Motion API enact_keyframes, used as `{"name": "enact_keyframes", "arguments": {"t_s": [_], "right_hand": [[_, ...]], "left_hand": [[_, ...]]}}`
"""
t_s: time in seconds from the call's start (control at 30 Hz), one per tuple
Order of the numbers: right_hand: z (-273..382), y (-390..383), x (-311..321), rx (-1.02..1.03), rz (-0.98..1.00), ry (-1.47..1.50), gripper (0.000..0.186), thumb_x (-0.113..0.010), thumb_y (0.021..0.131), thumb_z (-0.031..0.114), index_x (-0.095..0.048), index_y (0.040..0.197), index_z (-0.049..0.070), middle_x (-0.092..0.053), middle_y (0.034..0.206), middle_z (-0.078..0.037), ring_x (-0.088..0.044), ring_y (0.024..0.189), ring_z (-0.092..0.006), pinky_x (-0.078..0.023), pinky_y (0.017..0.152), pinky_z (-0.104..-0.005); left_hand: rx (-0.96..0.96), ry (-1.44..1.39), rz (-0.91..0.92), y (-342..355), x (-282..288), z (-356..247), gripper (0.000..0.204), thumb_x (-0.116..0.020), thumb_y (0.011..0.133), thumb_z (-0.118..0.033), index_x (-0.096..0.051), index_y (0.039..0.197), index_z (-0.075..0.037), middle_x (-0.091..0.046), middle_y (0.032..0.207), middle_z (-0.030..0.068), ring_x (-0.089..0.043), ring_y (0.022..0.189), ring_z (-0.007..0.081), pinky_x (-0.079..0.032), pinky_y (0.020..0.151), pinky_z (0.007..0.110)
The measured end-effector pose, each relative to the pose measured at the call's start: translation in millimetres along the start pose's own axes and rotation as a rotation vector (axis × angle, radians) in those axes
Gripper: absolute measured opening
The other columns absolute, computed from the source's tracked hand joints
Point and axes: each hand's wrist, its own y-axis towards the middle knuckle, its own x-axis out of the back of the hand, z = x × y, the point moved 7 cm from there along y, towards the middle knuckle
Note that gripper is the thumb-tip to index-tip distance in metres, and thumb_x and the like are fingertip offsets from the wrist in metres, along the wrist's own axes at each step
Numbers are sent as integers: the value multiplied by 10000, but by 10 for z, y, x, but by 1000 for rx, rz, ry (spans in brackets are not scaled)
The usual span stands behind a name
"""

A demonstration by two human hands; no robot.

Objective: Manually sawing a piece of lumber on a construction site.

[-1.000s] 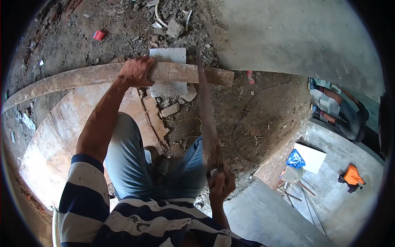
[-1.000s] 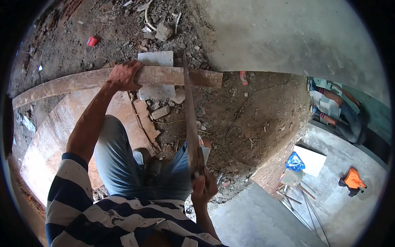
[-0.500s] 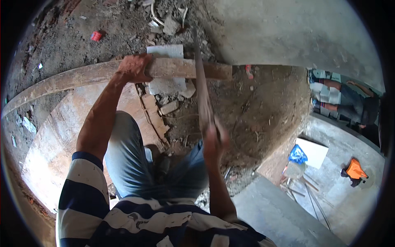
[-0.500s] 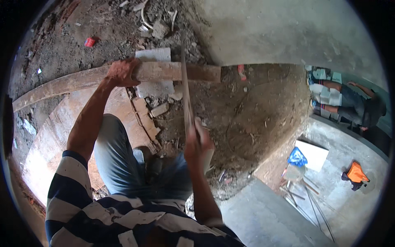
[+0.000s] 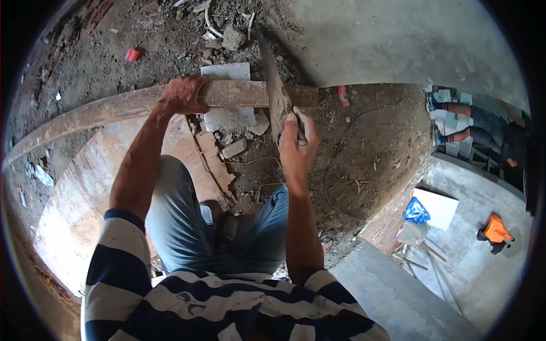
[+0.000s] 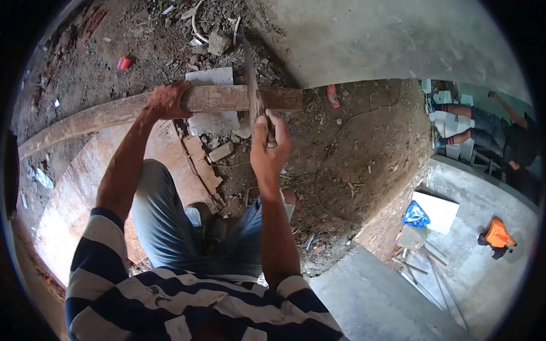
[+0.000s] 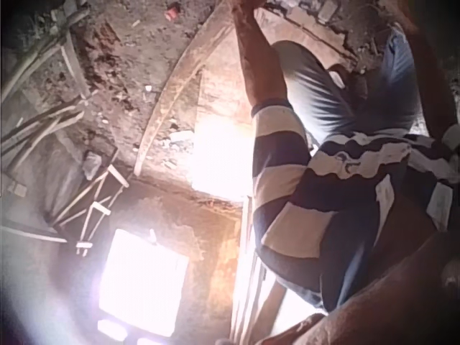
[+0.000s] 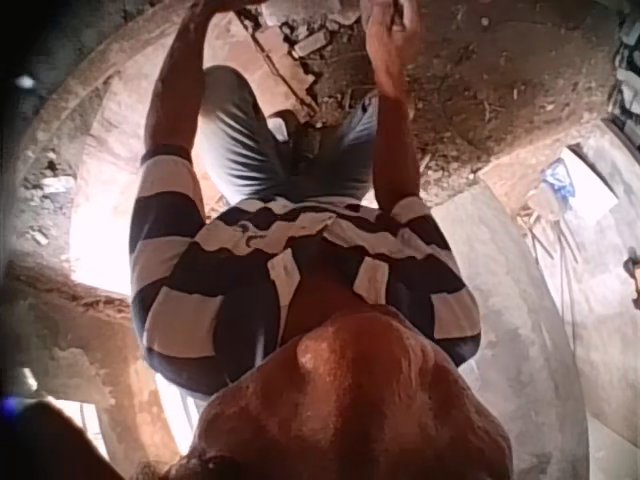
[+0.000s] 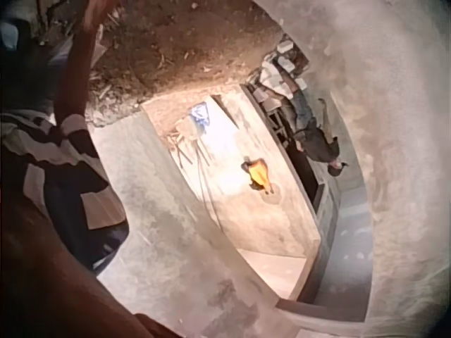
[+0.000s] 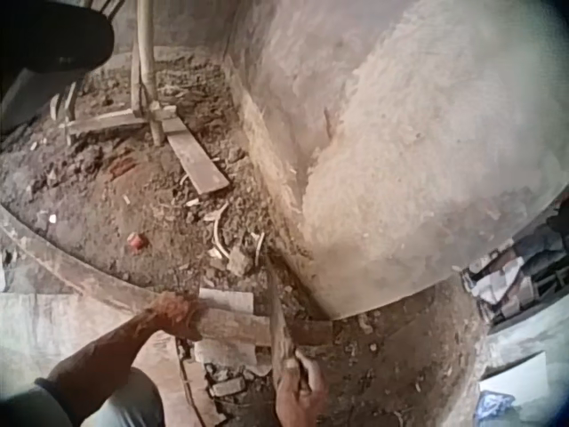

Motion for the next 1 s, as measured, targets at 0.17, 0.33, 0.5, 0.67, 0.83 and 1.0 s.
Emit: {"name": "enact_keyframes", "arguments": {"t_s": [0.17,0.33,0.5,0.67,0.83,1.0], "right_hand": [[-455,-1793,737,22,-35,13,277,-610,946,170,-630,1079,-72,-673,961,-128,-631,816,-146,-512,690,-287],[-53,-685,248,706,-189,-441,239,-563,977,181,-630,1080,-24,-621,796,-68,-558,638,-101,-486,564,-287],[-261,-843,99,275,-151,-264,215,-543,985,152,-619,1065,-33,-610,860,-122,-552,718,-138,-447,589,-322],[-37,-1735,764,-57,59,-208,324,-590,949,214,-620,1114,-63,-660,930,-138,-573,754,-137,-468,640,-313],[-206,-219,32,214,-59,-1,247,-569,971,160,-627,1108,-37,-672,980,-121,-594,859,-163,-470,775,-308],[-135,-1653,671,297,-96,-307,292,-553,960,222,-638,1099,-20,-659,886,-111,-597,827,-160,-470,734,-309]], "left_hand": [[33,6,12,-214,14,361,871,-800,613,-491,-506,1320,-75,-583,1254,179,-610,1088,368,-507,908,466],[4,-58,12,26,181,21,856,-802,606,-475,-521,1302,-62,-597,1228,176,-617,1064,370,-511,893,463],[-30,-23,-52,-169,-62,271,867,-800,601,-471,-523,1312,-57,-622,1192,174,-628,1050,365,-515,899,443],[28,-46,5,-189,39,320,862,-794,594,-464,-529,1314,-70,-622,1205,172,-628,1055,360,-517,897,442],[0,-100,97,53,95,-12,845,-796,579,-456,-545,1297,-89,-618,1199,180,-637,1027,363,-531,858,446],[9,-47,-26,-185,73,270,840,-799,574,-456,-551,1285,-81,-636,1144,172,-643,1004,354,-532,845,448]]}}
